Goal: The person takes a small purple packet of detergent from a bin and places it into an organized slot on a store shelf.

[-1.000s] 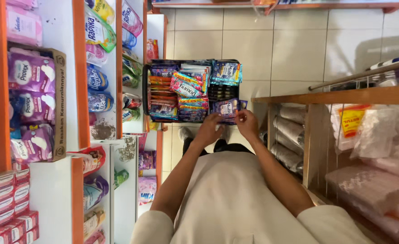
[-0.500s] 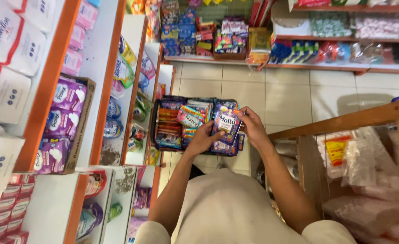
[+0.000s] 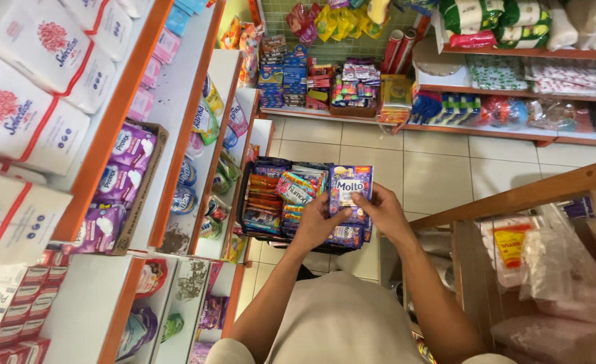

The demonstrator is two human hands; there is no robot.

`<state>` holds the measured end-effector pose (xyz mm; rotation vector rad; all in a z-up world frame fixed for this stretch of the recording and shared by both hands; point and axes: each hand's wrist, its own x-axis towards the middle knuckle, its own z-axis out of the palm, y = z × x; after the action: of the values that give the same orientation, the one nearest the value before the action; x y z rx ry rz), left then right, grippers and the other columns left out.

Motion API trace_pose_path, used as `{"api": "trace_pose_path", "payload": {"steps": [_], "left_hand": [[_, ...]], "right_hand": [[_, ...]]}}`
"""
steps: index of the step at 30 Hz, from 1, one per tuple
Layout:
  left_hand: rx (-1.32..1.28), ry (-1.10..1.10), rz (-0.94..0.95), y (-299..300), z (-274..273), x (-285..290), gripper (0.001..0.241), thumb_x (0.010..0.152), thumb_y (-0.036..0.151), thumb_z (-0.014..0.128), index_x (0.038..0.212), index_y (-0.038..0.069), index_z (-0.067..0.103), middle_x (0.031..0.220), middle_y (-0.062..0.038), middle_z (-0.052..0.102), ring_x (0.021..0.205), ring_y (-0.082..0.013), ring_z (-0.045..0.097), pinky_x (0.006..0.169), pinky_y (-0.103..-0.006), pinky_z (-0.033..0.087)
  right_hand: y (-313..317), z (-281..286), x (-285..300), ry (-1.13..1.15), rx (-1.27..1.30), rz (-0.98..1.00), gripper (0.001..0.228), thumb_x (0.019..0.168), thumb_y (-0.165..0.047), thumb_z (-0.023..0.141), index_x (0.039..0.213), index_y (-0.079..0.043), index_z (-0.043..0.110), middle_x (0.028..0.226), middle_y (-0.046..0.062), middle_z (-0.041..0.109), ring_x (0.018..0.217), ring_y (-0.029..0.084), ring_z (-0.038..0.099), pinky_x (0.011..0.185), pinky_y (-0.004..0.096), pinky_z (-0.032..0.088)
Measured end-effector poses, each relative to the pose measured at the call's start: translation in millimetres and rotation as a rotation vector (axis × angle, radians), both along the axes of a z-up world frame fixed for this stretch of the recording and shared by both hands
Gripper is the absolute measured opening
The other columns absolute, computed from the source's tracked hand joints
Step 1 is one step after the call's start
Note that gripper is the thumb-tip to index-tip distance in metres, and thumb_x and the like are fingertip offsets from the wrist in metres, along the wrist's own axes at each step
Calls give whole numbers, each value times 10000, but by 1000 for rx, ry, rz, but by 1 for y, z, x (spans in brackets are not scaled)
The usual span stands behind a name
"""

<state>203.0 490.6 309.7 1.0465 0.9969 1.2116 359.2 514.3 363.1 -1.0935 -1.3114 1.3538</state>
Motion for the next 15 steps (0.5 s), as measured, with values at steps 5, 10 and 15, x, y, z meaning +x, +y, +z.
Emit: {"api": "trace_pose_path", "payload": {"steps": [5, 10, 15], "left_hand": [[-21, 87, -32, -11, 26, -6, 289, 745, 134, 807, 948, 69, 611, 709, -49, 674, 643, -82, 639, 562, -198, 528], [-18, 90, -29, -25, 43, -23, 288, 758, 140, 803, 963, 46, 624, 701, -79, 681, 622, -109, 646, 538, -237, 531], [-22, 78, -39, -50, 79, -41, 370, 743, 176, 815, 1033, 48, 623, 701, -80, 679, 588, -95, 637, 532, -199, 534]], "right_hand": [[-12, 10, -8, 7, 20, -24, 119, 845, -149, 730, 801, -86, 640, 627, -26, 560, 584, 47, 537, 510, 183, 470], [-24, 21, -23, 11, 55, -49, 143, 828, -155, 752, 772, -72, 651, 588, -21, 556, 545, 31, 514, 496, 153, 421], [-51, 49, -44, 67, 59, -73, 117, 828, -133, 755, 805, -54, 672, 633, -17, 595, 573, 35, 526, 535, 173, 452]]}}
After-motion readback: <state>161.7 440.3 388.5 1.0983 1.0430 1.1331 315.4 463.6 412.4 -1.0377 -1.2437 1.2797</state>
